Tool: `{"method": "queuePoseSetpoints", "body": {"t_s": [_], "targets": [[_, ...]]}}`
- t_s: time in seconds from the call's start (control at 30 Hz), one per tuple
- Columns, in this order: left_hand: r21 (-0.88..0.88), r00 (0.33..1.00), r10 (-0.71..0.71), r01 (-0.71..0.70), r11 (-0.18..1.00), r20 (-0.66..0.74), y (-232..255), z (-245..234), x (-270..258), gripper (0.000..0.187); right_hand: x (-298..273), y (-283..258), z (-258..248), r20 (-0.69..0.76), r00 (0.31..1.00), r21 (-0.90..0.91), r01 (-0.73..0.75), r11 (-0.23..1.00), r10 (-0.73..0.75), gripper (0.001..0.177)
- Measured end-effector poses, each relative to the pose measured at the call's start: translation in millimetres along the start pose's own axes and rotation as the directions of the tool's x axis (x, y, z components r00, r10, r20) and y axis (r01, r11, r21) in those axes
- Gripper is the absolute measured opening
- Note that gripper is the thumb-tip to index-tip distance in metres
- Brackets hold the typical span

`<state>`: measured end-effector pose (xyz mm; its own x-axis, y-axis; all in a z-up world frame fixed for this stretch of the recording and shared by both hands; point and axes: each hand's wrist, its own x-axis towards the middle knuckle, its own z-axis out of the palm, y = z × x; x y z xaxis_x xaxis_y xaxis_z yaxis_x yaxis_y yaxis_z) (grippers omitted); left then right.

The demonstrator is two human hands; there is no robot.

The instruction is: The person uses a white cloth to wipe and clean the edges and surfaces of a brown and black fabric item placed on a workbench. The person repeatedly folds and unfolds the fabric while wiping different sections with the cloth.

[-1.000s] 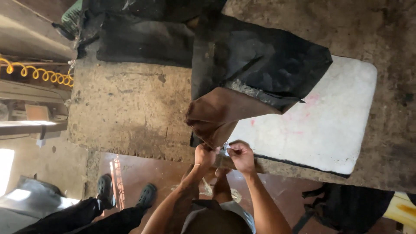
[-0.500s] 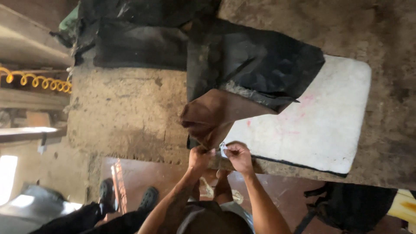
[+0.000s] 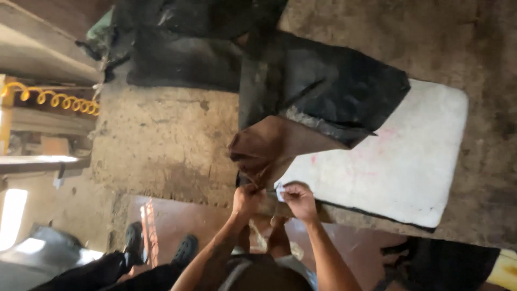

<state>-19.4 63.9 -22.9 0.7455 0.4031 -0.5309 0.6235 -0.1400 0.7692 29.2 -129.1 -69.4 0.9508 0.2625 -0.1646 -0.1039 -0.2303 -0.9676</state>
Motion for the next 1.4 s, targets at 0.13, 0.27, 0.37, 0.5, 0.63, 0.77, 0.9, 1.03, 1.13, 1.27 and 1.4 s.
{"method": "queuePoseSetpoints", "body": {"t_s": [0.13,0.27,0.37,0.5,0.63,0.77,0.9,1.03,1.13,1.27,1.4], "targets": [[-0.017,0.997,-0.068,0.067,0.998,-0.027,3.6,6.8,-1.2,0.008,-2.9,-20.6,8.7,-0.102,0.990,0.223,-0.077,0.972,0.101,0.012],[0.139,0.988,-0.144,0.152,0.979,-0.064,10.7,7.2,0.3,0.014,-5.9,-6.7,12.0,-0.146,0.981,0.235,-0.092,0.968,0.129,0.015],[0.221,0.979,-0.174,0.194,0.956,-0.110,7.4,14.4,4.9,0.016,-7.4,-8.5,15.4,-0.146,0.980,0.192,-0.106,0.976,0.135,0.016],[0.255,0.970,-0.224,0.240,0.937,-0.091,6.7,12.7,4.2,0.015,-8.0,-11.1,21.3,-0.172,0.962,0.217,-0.173,0.961,0.212,0.014],[0.159,0.971,-0.226,0.236,0.959,-0.079,20.6,11.2,-5.7,0.016,-5.0,-13.6,23.8,-0.193,0.968,0.179,-0.125,0.976,0.159,0.013],[-0.026,0.965,-0.246,0.245,0.969,-0.090,24.8,15.3,-9.9,0.010,-5.1,-28.5,18.6,-0.171,0.966,0.225,-0.155,0.962,0.196,0.010],[0.051,0.974,-0.196,0.203,0.978,-0.111,12.6,17.0,-9.2,0.017,-3.3,-37.8,20.7,-0.204,0.969,0.216,-0.093,0.972,0.138,0.011],[0.019,0.982,-0.164,0.166,0.986,-0.091,15.1,14.1,-13.7,0.015,-2.5,-37.7,19.5,-0.171,0.977,0.138,-0.107,0.985,0.130,0.009],[0.054,0.982,-0.171,0.175,0.983,-0.075,15.6,13.9,-9.1,0.016,-3.3,-34.0,21.8,-0.173,0.980,0.104,-0.085,0.991,0.102,0.011],[0.218,0.980,-0.180,0.193,0.957,-0.080,17.1,8.2,-6.6,0.018,-5.5,-29.9,24.4,-0.182,0.972,0.237,-0.106,0.966,0.151,0.012],[0.240,0.996,-0.085,0.092,0.966,-0.037,1.6,4.0,6.0,0.021,-8.4,1.2,24.5,-0.171,0.979,0.200,-0.072,0.977,0.108,0.011]]}}
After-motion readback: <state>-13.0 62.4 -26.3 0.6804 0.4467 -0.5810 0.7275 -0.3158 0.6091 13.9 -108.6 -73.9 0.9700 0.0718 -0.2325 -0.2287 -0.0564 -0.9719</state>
